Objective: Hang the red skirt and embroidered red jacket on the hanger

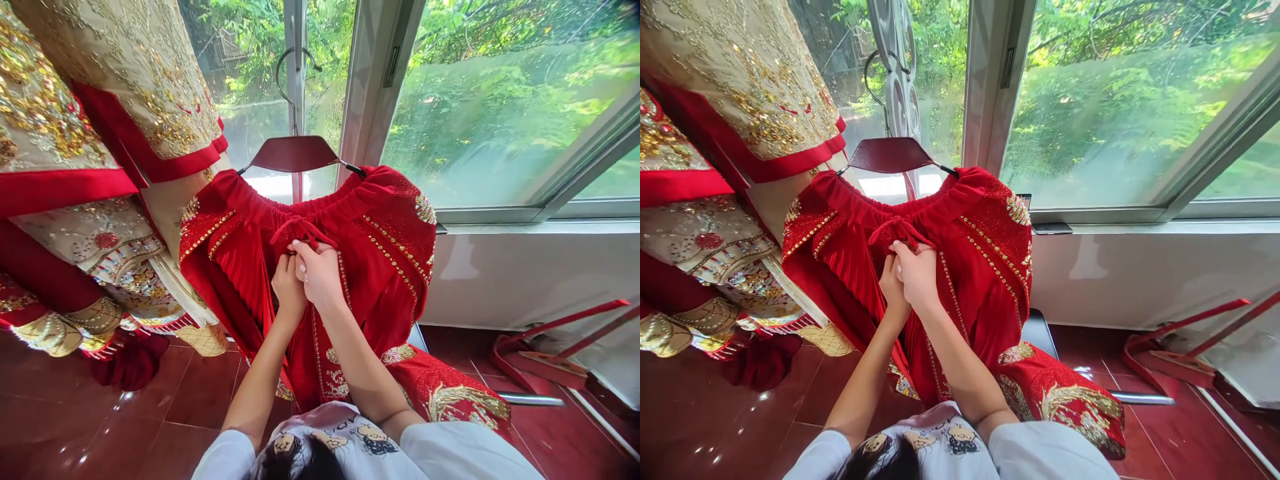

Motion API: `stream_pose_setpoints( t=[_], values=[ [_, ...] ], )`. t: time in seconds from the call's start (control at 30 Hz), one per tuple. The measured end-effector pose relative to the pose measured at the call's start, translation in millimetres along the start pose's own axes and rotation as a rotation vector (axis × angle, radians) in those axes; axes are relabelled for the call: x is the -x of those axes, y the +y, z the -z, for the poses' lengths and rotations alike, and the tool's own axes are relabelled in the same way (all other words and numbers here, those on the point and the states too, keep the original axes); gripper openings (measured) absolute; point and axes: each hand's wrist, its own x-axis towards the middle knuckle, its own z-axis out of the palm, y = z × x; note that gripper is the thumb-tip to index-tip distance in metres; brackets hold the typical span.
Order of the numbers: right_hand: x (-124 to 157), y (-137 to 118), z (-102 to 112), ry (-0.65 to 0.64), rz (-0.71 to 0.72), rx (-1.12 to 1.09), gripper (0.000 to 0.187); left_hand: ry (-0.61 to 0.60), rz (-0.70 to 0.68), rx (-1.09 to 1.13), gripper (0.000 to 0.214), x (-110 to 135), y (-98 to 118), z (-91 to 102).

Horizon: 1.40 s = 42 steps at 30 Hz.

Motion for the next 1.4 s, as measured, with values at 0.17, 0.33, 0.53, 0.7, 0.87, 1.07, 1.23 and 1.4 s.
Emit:
stream_pose_setpoints(
  t=[0.17,0.33,0.53,0.7,0.87,1.07,1.23,1.4],
  values=[
    [40.8,-51.5,40.6,-0.264,0.351,0.658,0.029,-0.400,-0.195,0.183,0.017,-0.1,-14.8,69.3],
    [29.5,-112.0,120.6,0.458,1.064,0.969,0.021,0.242,-0.459,0.201,0.024,-71.5,-71.2,158.7],
    [-57.8,-116.1,151.9,-0.058,0.669,0.816,0.052,-0.036,-0.397,0.331,0.056,-156.5,-123.9,154.9],
    [-77.7,-128.2,151.2,-0.093,0.632,0.607,0.055,0.376,-0.208,0.453,0.039,-114.4,-107.2,113.7],
    [-92.5,-157.3,158.0,-0.040,0.718,0.538,0.048,0.477,-0.132,0.459,0.032,-73.9,-81.6,87.2],
    [-129.5,-128.9,171.3,-0.043,0.539,0.441,0.069,0.515,-0.109,0.565,0.031,-85.9,-92.6,95.0],
    [-91.0,-101.9,167.1,0.372,0.894,0.665,0.054,0.743,-0.248,0.232,0.042,-57.4,-98.5,100.4],
    [-5.3,-32.9,155.2,0.556,0.975,1.019,0.032,0.677,-0.278,0.116,0.023,33.7,-77.7,51.3]
  ],
)
